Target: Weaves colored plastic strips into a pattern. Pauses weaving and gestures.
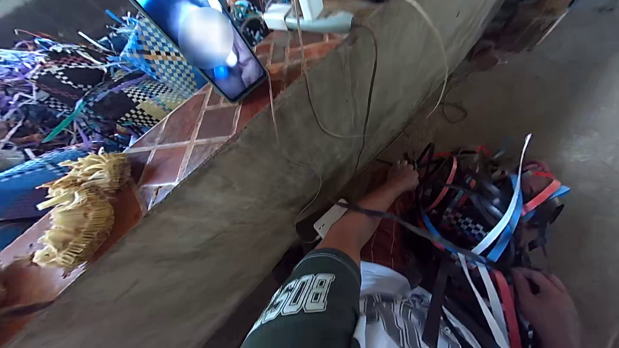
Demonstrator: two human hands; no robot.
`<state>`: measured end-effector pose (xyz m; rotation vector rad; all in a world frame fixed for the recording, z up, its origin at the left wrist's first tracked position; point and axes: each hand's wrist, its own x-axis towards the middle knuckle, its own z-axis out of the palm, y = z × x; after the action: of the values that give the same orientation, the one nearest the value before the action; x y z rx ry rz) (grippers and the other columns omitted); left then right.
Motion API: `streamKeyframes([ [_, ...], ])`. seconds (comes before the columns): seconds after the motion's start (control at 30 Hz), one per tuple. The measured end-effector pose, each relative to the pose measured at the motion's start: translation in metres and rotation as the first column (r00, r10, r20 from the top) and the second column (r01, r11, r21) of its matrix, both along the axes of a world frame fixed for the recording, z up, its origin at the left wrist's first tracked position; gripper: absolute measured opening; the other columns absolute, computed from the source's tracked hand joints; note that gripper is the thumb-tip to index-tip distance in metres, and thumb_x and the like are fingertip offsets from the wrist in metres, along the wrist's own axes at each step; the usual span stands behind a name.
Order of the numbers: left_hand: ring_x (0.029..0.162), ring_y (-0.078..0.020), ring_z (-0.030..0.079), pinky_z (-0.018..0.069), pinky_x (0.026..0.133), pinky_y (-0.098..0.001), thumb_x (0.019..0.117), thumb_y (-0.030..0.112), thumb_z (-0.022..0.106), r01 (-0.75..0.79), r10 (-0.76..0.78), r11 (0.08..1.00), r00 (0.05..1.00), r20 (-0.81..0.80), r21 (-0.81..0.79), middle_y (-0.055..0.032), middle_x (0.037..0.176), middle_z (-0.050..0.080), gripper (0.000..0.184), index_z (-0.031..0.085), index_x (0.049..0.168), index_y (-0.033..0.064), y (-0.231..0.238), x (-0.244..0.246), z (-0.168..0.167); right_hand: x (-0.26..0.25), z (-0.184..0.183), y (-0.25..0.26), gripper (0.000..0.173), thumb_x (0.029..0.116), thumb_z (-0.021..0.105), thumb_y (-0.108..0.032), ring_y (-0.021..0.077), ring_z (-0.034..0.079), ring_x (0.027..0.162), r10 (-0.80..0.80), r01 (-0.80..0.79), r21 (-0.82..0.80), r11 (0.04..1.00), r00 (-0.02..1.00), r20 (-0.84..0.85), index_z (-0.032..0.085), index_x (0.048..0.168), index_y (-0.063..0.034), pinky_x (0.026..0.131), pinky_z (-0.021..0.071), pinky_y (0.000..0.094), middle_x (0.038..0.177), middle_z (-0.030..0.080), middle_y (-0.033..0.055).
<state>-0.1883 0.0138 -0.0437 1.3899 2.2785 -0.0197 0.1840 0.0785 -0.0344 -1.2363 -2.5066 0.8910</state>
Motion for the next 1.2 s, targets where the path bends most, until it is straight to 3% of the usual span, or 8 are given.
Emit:
streamKeyframes([
  [0.17,0.151,-0.0419,0.031,0.0112,0.123,-0.0683,0.1025,0.035,0.057,-0.031,0.031,0.998,1.0,-0.002,-0.053,-0.0135,0.158,0.047,0.037,0.072,0.126,0.0122,0.001,0.004,-0.012,0.0,0.001,0.0,0.024,0.0996,0.058,-0.011,0.0514,0.06,0.11,0.004,-0.004,0.007,1.0,1.0,-0.013,0.072,0.102,0.009,0.096,0.0472,0.0635,0.114,0.062,0.0365],
  [0.23,0.142,-0.0397,0.045,0.0227,0.12,-0.0648,0.1046,0.033,0.054,-0.073,0.075,0.995,0.997,0.032,-0.065,-0.0163,0.15,0.054,0.037,0.071,0.127,0.0089,0.003,0.007,-0.007,0.001,0.004,0.001,0.025,0.0982,0.059,-0.011,0.051,0.061,0.109,0.02,-0.02,-0.001,1.0,1.0,-0.012,0.073,0.103,0.0092,0.096,0.0487,0.0622,0.112,0.064,0.036],
  [0.33,0.129,-0.0393,0.058,0.0476,0.103,-0.0617,0.1049,0.016,0.05,-0.192,0.197,0.98,0.975,0.099,-0.057,-0.019,0.137,0.063,0.033,0.067,0.132,0.0073,0.004,0.009,0.013,-0.003,0.009,0.001,0.027,0.0998,0.058,-0.013,0.0493,0.061,0.112,0.001,0.0,-0.051,0.999,1.0,0.017,0.073,0.108,0.0084,0.1,0.0485,0.06,0.116,0.064,0.0347],
  [0.43,0.128,-0.0377,0.061,0.0517,0.099,-0.0609,0.1056,0.012,0.047,-0.288,0.273,0.955,0.947,0.167,0.069,-0.0156,0.142,0.06,0.042,0.057,0.146,0.019,0.003,0.0,0.012,-0.007,0.009,-0.002,0.025,0.0994,0.06,-0.013,0.0484,0.062,0.111,-0.017,0.018,-0.032,0.999,1.0,0.009,0.074,0.106,0.0071,0.099,0.0487,0.0601,0.114,0.066,0.0328],
  [0.57,0.123,-0.0348,0.064,0.0555,0.097,-0.0564,0.103,0.007,0.049,-0.256,0.233,0.951,0.962,0.143,0.175,-0.0082,0.158,0.047,0.048,0.055,0.148,0.0229,0.001,-0.006,0.0,-0.006,0.008,-0.005,0.025,0.1,0.06,-0.014,0.0469,0.062,0.113,-0.047,0.048,-0.04,0.998,0.999,0.015,0.074,0.107,0.0054,0.099,0.0484,0.0592,0.114,0.066,0.0304],
  [0.9,0.133,-0.0305,0.058,0.049,0.107,-0.0536,0.1029,0.007,0.047,-0.159,0.149,0.978,0.986,0.079,0.133,-0.0045,0.156,0.051,0.045,0.062,0.143,0.0226,-0.007,-0.001,-0.002,-0.003,0.004,-0.011,0.027,0.1018,0.058,-0.015,0.0448,0.062,0.115,-0.064,0.064,-0.063,0.996,0.998,0.011,0.074,0.11,0.0054,0.102,0.0476,0.0579,0.119,0.065,0.0304],
  [1.03,0.13,-0.0298,0.059,0.0419,0.112,-0.0517,0.1028,0.013,0.047,-0.097,0.096,0.993,0.995,0.008,0.064,-0.0101,0.139,0.064,0.039,0.066,0.136,0.0175,-0.013,0.004,0.0,-0.002,-0.005,-0.013,0.023,0.1004,0.06,-0.012,0.0455,0.062,0.113,-0.09,0.089,-0.041,0.995,0.995,-0.029,0.074,0.106,0.0053,0.1,0.0482,0.0589,0.117,0.065,0.0301],
  [1.2,0.131,-0.0258,0.059,0.0373,0.116,-0.0494,0.1046,0.02,0.046,-0.07,0.069,0.996,0.998,0.012,0.049,-0.0079,0.135,0.067,0.037,0.068,0.134,0.0183,-0.016,0.003,0.002,-0.002,-0.009,-0.013,0.02,0.0993,0.062,-0.009,0.0454,0.063,0.111,-0.089,0.087,-0.032,0.996,0.994,-0.06,0.075,0.105,0.005,0.098,0.0488,0.0599,0.115,0.065,0.0299],
])
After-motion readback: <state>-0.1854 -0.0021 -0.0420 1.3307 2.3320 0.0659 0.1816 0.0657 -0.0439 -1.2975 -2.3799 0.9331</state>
